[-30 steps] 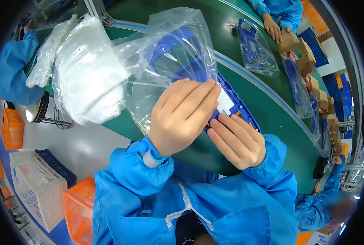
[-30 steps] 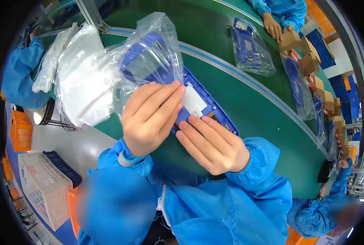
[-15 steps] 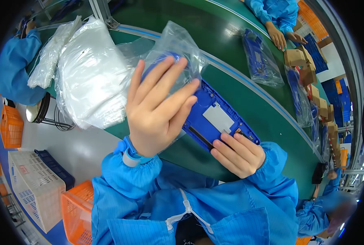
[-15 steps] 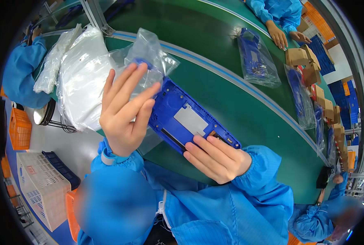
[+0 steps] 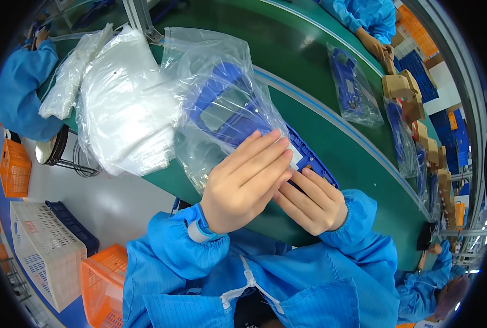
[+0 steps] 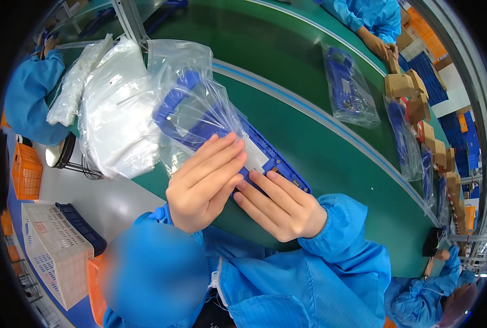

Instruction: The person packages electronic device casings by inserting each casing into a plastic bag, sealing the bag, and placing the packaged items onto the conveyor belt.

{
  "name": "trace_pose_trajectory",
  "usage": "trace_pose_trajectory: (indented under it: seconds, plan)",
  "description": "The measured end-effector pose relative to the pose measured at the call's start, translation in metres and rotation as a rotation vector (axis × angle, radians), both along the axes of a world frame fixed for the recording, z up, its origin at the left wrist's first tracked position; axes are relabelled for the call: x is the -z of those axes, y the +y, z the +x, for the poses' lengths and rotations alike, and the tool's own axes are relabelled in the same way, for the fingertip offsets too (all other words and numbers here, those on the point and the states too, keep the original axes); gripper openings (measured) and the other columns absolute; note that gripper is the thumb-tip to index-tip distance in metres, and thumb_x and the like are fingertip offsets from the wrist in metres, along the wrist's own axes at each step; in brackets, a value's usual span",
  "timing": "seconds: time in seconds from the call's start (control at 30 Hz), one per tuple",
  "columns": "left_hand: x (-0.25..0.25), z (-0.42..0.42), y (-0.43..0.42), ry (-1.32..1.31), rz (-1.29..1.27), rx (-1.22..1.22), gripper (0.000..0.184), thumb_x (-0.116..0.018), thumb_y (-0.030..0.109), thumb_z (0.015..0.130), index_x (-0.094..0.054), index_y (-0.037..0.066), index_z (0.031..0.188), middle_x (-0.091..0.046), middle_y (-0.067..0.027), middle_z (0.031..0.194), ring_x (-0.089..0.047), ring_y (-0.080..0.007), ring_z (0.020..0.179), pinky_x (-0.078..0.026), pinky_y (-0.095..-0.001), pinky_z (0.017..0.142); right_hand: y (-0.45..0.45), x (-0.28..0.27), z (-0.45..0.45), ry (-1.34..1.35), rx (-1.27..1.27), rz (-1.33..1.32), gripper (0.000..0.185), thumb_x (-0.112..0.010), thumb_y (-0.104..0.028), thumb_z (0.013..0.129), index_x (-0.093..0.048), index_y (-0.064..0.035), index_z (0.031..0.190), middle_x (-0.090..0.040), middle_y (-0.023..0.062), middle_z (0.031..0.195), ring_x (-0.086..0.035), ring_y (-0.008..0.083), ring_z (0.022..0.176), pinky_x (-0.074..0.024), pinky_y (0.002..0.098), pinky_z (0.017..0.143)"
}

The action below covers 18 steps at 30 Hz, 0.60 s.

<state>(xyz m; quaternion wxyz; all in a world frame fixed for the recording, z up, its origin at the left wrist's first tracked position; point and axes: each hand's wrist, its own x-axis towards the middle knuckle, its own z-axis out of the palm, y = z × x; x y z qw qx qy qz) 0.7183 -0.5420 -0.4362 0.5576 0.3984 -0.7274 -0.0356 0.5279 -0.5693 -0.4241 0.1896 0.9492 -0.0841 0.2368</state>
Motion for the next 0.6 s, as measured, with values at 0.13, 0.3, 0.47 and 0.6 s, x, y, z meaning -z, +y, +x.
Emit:
trace_pose_trajectory:
  seconds: [0.13, 0.3, 0.47, 0.6]
  plan:
    - [0.003, 0.001, 0.001, 0.058, 0.050, -0.001, 0.028, -0.069, 0.000, 0.071, -0.067, -0.004, 0.099, -0.065, -0.0181, 0.104, -0.060, -0.0341, 0.105, -0.046, -0.0429, 0.093, -0.003, 0.001, -0.001, 0.006, -0.016, 0.022, 0.026, -0.060, -0.007, 0.076, -0.068, -0.0033, 0.100, -0.066, 0.0091, 0.103, -0.064, 0.0248, 0.099, -0.0519, 0.0359, 0.087]
    - [0.000, 0.009, 0.002, -0.017, 0.042, -0.128, 0.026, -0.071, 0.002, 0.070, -0.069, 0.003, 0.096, -0.064, -0.0154, 0.102, -0.061, -0.0308, 0.098, -0.045, -0.0408, 0.093, -0.004, -0.003, -0.004, 0.022, -0.011, 0.078, 0.027, -0.060, -0.007, 0.073, -0.067, -0.0012, 0.099, -0.067, 0.0102, 0.102, -0.064, 0.0262, 0.098, -0.0515, 0.0373, 0.087]
    - [0.004, 0.016, 0.005, -0.018, 0.032, -0.290, 0.019, -0.073, 0.004, 0.069, -0.071, 0.006, 0.087, -0.063, -0.0109, 0.098, -0.061, -0.0255, 0.084, -0.049, -0.0360, 0.080, -0.004, -0.004, -0.007, 0.018, 0.005, 0.120, 0.028, -0.060, -0.007, 0.072, -0.067, -0.0003, 0.098, -0.067, 0.0119, 0.102, -0.064, 0.0272, 0.098, -0.0511, 0.0393, 0.087]
    - [0.008, 0.007, 0.004, -0.006, 0.032, -0.183, 0.016, -0.074, 0.002, 0.066, -0.069, 0.005, 0.081, -0.064, -0.0067, 0.078, -0.061, -0.0232, 0.070, -0.047, -0.0327, 0.062, -0.005, 0.000, -0.005, -0.005, -0.012, 0.108, 0.028, -0.060, -0.007, 0.072, -0.067, -0.0003, 0.098, -0.066, 0.0123, 0.101, -0.064, 0.0270, 0.097, -0.0509, 0.0401, 0.088]
